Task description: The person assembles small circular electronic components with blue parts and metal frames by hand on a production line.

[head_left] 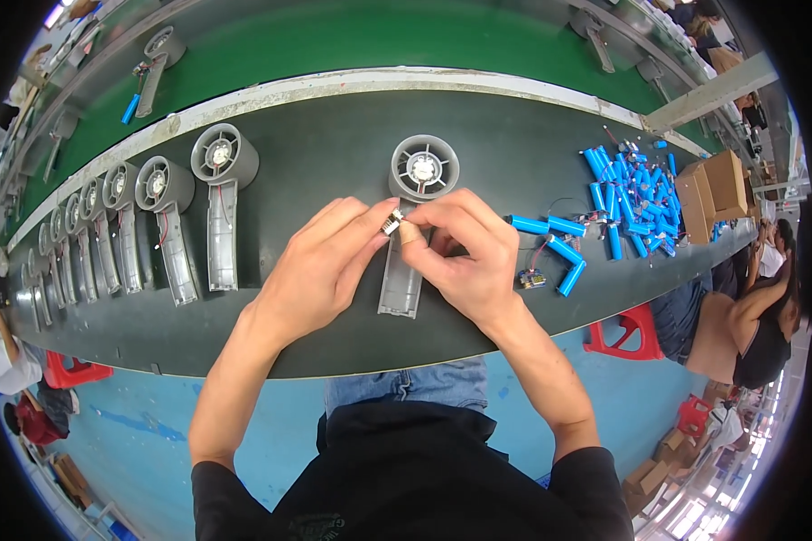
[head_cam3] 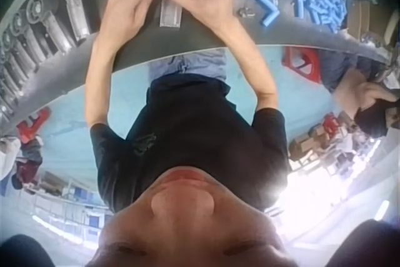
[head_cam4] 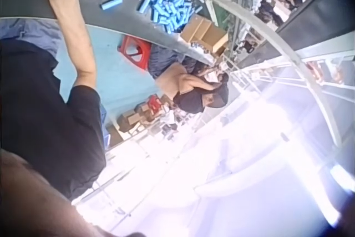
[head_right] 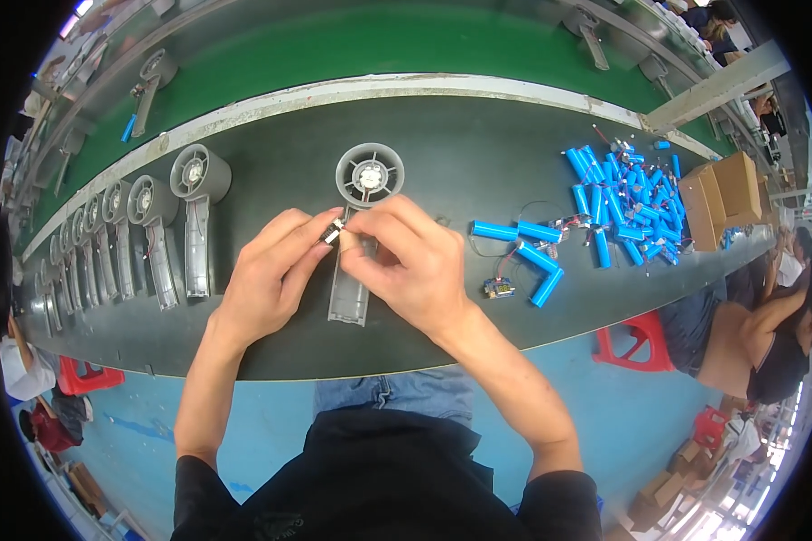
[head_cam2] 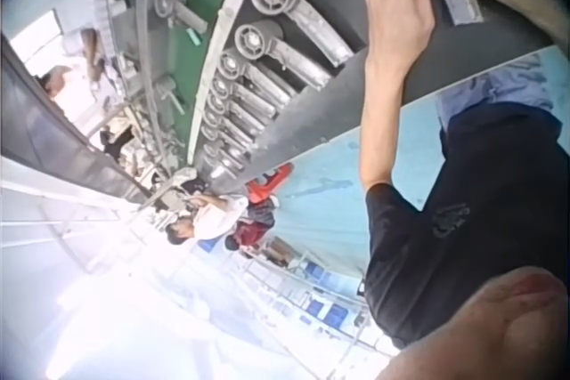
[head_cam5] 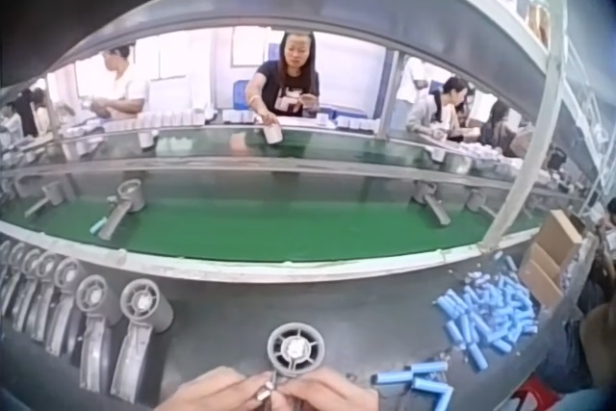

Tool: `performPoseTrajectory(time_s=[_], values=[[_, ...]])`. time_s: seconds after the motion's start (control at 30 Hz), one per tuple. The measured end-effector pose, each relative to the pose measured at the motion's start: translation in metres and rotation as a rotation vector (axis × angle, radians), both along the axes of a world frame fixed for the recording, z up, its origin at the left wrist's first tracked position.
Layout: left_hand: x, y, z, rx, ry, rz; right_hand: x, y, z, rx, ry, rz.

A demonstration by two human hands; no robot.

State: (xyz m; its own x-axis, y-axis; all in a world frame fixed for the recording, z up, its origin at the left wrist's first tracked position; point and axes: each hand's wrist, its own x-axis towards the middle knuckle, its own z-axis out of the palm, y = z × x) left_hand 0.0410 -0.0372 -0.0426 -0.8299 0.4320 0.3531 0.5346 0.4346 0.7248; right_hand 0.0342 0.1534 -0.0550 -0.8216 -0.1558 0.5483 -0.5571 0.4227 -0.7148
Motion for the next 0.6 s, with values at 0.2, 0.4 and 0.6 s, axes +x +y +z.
performPoseTrajectory(time_s=[0.2, 0.4, 0.6], values=[[-0.0012, -0.0005, -0.0026, 0.073, -0.052, -0.027, -0.0003, 0.0004, -0.0015, -0.028, -0.032, 0.035], [0.0011, 0.0022, -0.0067, 0.109, -0.080, 0.007, 0.0011, 0.0008, -0.0012, -0.027, -0.075, 0.035], [-0.0007, 0.0034, -0.0072, 0.055, 0.000, -0.016, 0.0024, 0.0034, -0.0010, 0.028, -0.023, 0.014]])
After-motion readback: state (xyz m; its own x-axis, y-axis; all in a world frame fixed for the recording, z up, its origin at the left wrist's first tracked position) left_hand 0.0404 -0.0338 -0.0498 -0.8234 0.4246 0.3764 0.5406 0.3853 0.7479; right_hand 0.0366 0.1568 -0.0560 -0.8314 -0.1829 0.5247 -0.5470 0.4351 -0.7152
